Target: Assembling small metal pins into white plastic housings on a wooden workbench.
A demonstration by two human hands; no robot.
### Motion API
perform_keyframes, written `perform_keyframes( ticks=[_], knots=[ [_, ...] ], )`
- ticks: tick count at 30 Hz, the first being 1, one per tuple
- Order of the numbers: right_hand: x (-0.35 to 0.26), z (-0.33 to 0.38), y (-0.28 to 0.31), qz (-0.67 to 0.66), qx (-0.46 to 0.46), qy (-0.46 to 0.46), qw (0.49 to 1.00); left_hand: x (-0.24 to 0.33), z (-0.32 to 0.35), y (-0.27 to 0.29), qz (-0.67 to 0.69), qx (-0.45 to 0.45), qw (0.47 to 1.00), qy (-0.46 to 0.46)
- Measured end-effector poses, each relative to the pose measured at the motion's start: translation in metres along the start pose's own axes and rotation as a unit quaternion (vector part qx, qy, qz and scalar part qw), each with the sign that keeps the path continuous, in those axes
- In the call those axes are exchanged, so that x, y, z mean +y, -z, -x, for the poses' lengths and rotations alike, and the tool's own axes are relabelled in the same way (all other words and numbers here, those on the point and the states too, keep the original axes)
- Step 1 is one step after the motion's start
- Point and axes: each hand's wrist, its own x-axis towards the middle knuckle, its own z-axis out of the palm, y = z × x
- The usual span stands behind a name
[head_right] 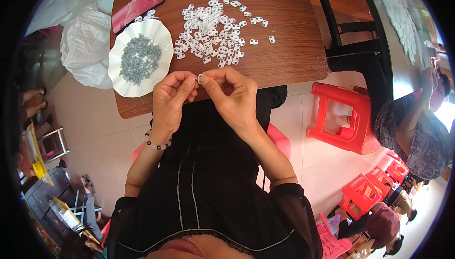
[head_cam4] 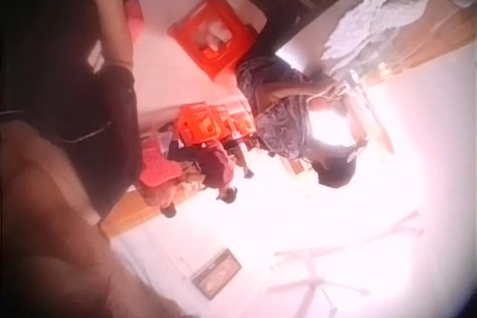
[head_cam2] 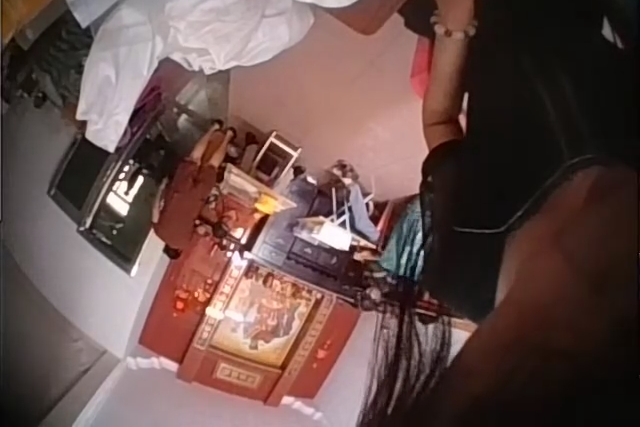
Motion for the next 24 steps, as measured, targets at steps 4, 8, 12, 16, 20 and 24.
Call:
perform_keyframes(
  ticks=[4,8,12,16,20,24],
  knots=[
    [-0.002,0.0,0.0,0.023,0.007,0.001,1.0,0.001,-0.001,-0.002,-0.024,-0.003,0.999,-0.025],
    [0.0,-0.005,-0.001,0.064,0.016,0.032,0.997,0.005,0.0,0.001,-0.035,0.003,0.999,-0.022],
    [-0.006,0.002,-0.001,0.105,0.008,0.021,0.994,0.003,0.002,0.001,-0.038,-0.009,0.999,-0.006],
    [-0.008,0.004,-0.001,0.188,-0.038,0.095,0.977,0.001,0.002,0.004,-0.039,-0.024,0.999,-0.013],
    [-0.013,0.003,-0.001,0.207,-0.059,0.129,0.968,-0.006,0.002,0.007,-0.032,-0.033,0.999,-0.022],
    [-0.003,0.001,-0.005,0.077,-0.064,0.028,0.995,0.002,0.004,0.008,-0.026,-0.014,0.999,-0.041]
  ],
)
